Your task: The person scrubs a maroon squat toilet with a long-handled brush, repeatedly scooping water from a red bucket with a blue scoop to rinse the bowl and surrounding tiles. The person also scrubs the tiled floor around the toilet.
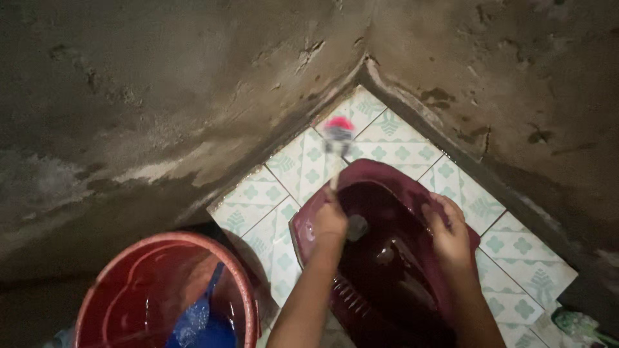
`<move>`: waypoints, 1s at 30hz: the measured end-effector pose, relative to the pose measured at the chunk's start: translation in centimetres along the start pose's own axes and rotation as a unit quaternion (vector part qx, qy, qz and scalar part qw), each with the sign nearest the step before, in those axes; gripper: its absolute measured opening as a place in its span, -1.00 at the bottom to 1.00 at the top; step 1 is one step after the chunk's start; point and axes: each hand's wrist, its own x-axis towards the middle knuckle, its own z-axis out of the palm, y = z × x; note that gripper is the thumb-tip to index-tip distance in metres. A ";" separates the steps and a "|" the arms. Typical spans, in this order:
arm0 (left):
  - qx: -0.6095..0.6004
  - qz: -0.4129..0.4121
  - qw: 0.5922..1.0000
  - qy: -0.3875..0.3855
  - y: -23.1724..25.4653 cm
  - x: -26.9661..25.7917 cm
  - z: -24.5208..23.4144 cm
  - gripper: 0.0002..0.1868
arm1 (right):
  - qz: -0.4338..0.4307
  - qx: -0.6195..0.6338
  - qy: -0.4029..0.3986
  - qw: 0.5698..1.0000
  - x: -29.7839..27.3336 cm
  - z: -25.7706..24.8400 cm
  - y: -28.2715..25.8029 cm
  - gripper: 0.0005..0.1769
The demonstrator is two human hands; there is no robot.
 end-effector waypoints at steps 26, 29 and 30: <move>0.201 0.002 0.975 -0.091 -9.0 0.1 -7.5 -0.36 | 0.127 0.042 -0.006 0.991 1.9 -1.5 -6.6 -0.51; 0.113 -0.063 0.992 -0.006 -4.0 4.7 -3.3 -0.27 | 0.142 -0.006 -0.023 0.990 0.9 -0.7 -7.0 -0.48; 0.084 0.014 0.996 0.008 -1.8 6.4 -1.7 -0.41 | 0.146 -0.045 -0.028 0.988 1.1 -0.7 -7.0 -0.48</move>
